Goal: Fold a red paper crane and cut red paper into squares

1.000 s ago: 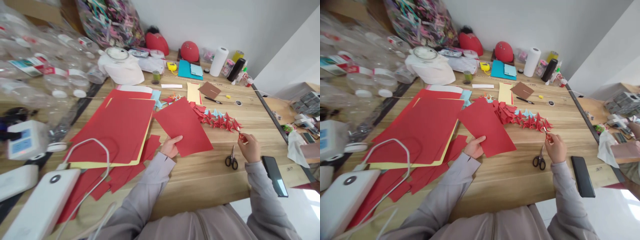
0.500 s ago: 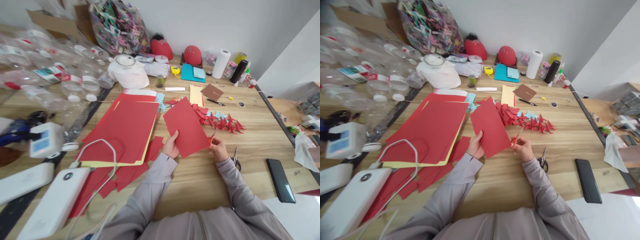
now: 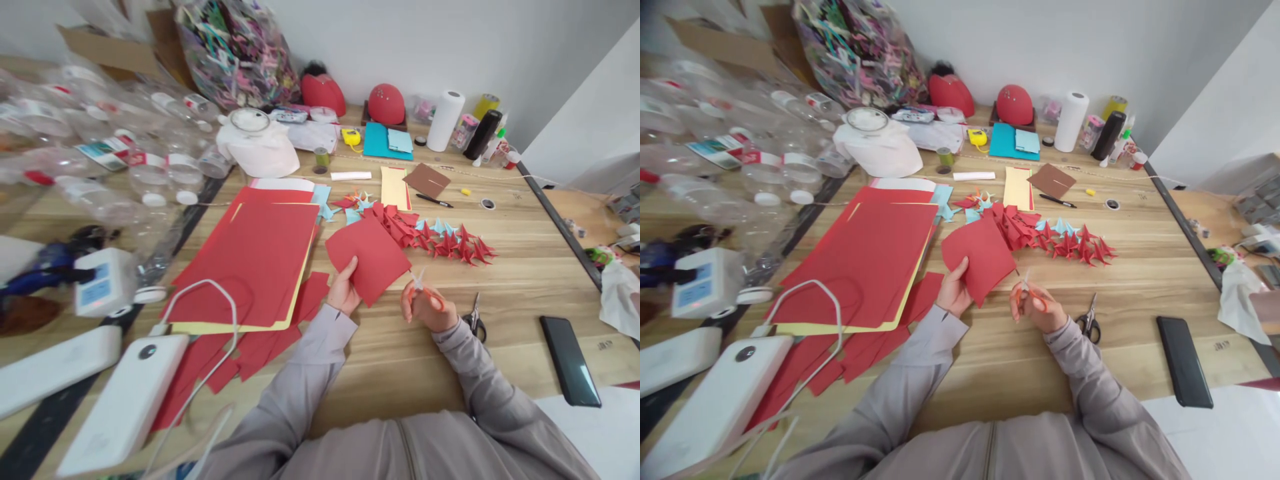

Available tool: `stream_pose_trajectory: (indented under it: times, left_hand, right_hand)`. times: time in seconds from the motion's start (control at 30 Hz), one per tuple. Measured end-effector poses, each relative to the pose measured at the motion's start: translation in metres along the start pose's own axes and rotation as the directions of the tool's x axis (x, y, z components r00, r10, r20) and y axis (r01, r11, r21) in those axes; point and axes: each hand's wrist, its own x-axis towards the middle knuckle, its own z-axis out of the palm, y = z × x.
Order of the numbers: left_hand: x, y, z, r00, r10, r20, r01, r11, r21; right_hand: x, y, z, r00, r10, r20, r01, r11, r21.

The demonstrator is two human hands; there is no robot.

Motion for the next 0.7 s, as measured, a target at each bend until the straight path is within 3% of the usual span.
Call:
stream_pose_trajectory:
  times: [0.13,0.27,0.7]
  left_hand:
    - [0.0018,-0.0003,-0.0019,1.000,-0.022,-0.004,0.022,1.000,0.022]
    - [0.0011,-0.0002,-0.0015,0.999,-0.033,0.000,0.033,0.999,0.026]
    - [0.0002,0.0019,-0.0018,0.999,0.008,0.031,-0.009,1.000,0.013]
  right_hand:
    - [-0.0023,0.0019,0.0058,0.995,0.069,0.070,-0.070,0.997,0.018]
    - [-0.0028,0.0037,0.0093,0.990,0.058,0.126,-0.065,0.996,0.053]
    - [-0.0048,0.0030,0.0050,0.996,0.009,0.094,-0.019,0.994,0.112]
